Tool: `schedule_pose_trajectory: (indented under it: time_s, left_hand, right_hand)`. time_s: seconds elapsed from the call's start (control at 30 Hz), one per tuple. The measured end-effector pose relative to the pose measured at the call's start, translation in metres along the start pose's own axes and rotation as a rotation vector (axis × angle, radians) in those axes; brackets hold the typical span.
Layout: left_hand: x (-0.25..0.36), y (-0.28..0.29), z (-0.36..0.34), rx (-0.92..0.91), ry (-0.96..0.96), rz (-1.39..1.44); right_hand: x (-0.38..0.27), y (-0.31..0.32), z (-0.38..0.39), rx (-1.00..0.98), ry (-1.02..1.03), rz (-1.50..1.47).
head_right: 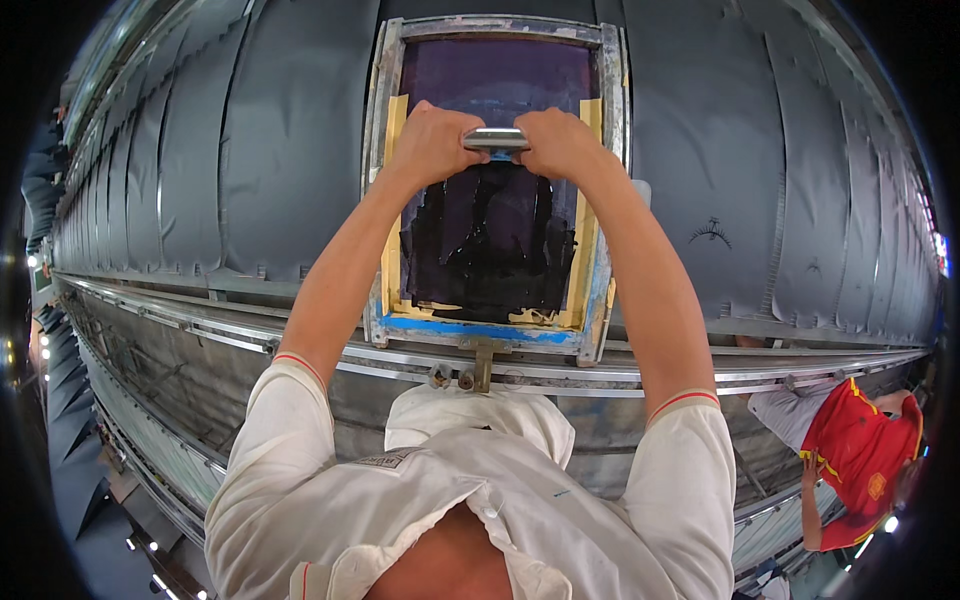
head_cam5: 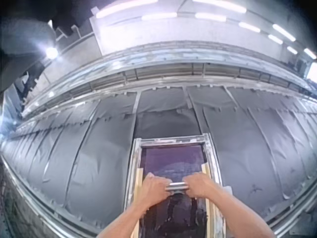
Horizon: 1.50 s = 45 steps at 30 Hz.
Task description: The person uses a squeegee to spread a dark viscous substance evenly across a rectangular panel mounted on a curved metallic surface. The person repeatedly moves the squeegee back and forth to smooth the coating within taped boundaries.
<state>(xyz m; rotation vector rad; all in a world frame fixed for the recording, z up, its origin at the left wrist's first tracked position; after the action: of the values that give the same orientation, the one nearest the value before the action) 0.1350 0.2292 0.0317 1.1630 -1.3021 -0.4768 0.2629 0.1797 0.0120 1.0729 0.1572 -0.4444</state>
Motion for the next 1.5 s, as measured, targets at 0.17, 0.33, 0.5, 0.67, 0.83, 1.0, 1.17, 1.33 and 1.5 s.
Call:
schedule_pose_trajectory:
  time_s: [0.17,0.33,0.5,0.67,0.83,1.0,1.17,1.33,1.5]
  left_hand:
    - [0.005,0.002,-0.006,0.054,-0.021,0.028]
    - [0.054,-0.017,0.051,0.063,-0.058,-0.058]
    - [0.083,-0.032,0.097,0.034,-0.035,0.035]
    - [0.042,-0.011,0.047,0.093,-0.100,-0.025]
    - [-0.001,-0.002,0.016,-0.037,0.010,0.016]
    - [0.018,0.003,0.033,0.052,-0.034,-0.036]
    - [0.131,-0.027,0.133,0.266,-0.086,-0.063]
    - [0.120,-0.057,0.176,0.212,0.147,0.103]
    - [0.069,0.043,0.177,0.259,0.135,-0.138]
  right_hand:
    - [0.001,0.014,0.008,0.027,-0.051,-0.047]
    - [-0.016,-0.028,0.070,0.128,0.070,0.039]
    - [-0.018,-0.054,0.121,0.025,0.002,-0.184]
    - [0.097,0.016,0.120,0.822,-0.325,-0.328]
    - [0.164,-0.027,0.119,0.602,-0.801,-0.630]
    - [0.161,-0.023,0.106,0.610,-0.805,-0.770]
    - [0.179,0.013,0.130,0.622,-0.787,-0.842]
    - [0.173,-0.050,0.106,0.463,-0.790,-0.900]
    - [0.099,0.007,0.065,0.819,-0.386,-0.806]
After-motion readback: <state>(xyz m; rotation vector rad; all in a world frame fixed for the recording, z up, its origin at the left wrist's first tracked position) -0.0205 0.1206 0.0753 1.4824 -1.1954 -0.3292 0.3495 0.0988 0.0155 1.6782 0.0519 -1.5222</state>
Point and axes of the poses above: each hand's wrist, its own z-axis away from the middle knuckle, its own y-axis out of the back of the hand, x = y × z, the point moved 9 cm from there along -z, towards the middle knuckle, and after that the axes turned 14 degrees about -y, right-handed, at the moved point
